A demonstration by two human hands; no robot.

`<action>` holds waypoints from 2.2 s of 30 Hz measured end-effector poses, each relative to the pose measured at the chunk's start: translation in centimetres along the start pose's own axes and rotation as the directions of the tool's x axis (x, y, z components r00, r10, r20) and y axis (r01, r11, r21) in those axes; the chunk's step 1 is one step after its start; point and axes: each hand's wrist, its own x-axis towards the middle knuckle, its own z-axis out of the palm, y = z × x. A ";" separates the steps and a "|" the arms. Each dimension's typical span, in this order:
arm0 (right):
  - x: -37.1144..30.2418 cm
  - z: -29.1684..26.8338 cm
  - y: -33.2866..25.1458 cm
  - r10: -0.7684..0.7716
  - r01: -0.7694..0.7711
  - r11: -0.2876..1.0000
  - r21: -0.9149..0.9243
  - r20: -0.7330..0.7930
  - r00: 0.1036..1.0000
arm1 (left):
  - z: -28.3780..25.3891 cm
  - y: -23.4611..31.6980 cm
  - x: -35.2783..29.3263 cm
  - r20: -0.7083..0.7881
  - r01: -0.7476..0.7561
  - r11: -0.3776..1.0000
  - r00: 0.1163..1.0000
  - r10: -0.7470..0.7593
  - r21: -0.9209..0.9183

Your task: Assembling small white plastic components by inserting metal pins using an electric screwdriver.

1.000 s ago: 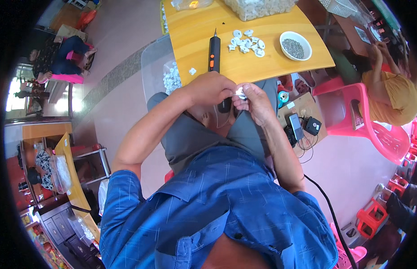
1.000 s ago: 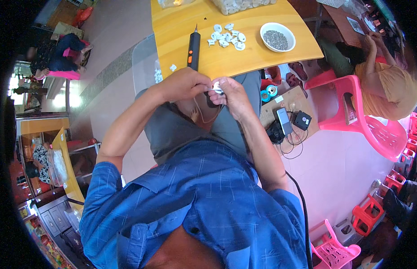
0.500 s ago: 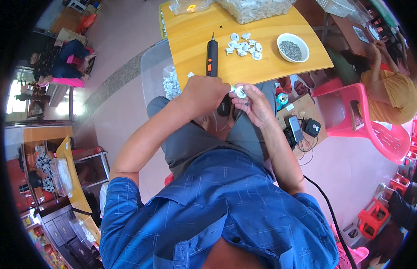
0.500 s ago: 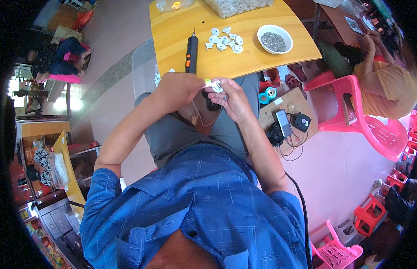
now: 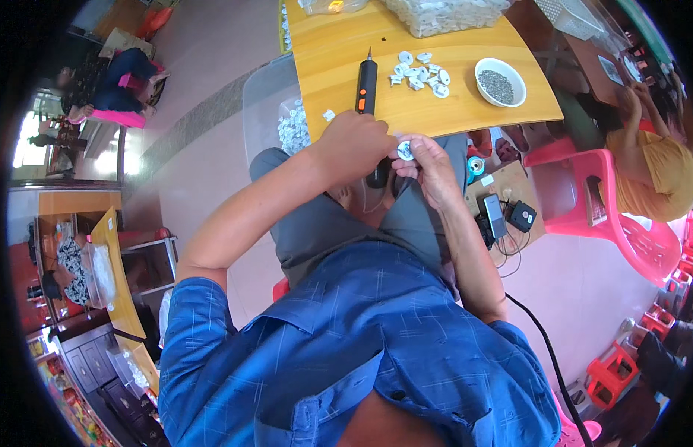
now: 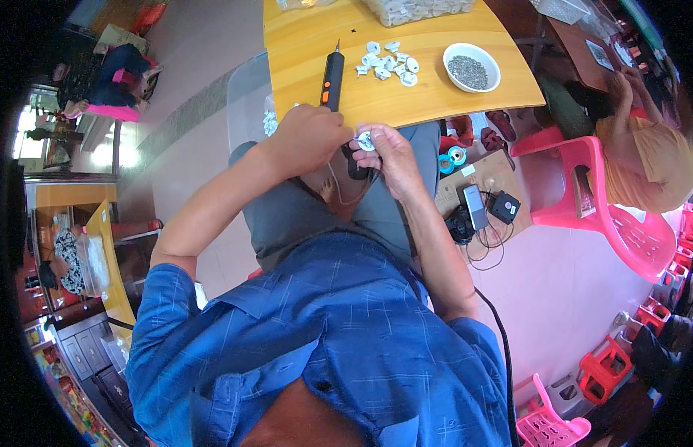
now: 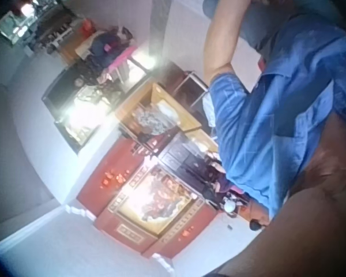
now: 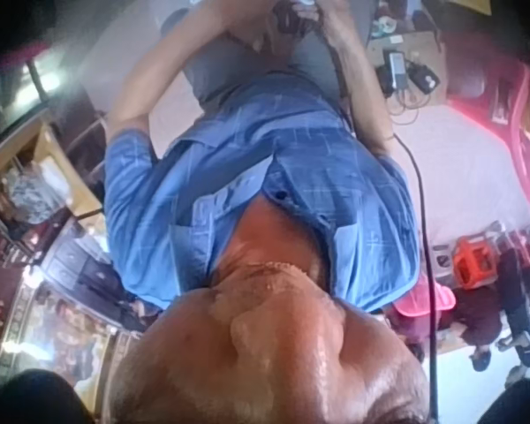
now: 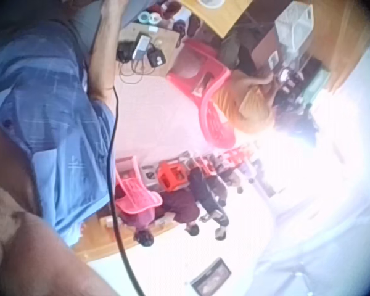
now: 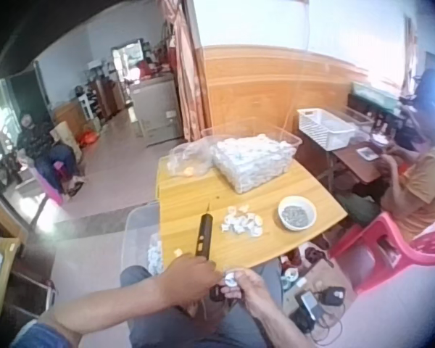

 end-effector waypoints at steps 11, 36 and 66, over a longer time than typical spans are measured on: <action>-0.1 0.4 0.2 0.039 -0.042 0.996 -0.072 -0.043 0.998 | 0.6 -0.1 0.7 0.156 0.016 0.999 0.988 -0.021 0.034; -0.1 0.1 0.0 -0.012 0.012 1.000 0.026 -0.021 1.000 | 0.5 -0.8 -0.5 -0.027 0.010 1.000 1.000 -0.010 -0.006; 0.1 -0.4 0.0 0.039 -0.035 0.994 0.103 -0.032 0.999 | 1.4 -0.4 0.7 -0.079 -0.084 0.990 0.993 0.093 0.114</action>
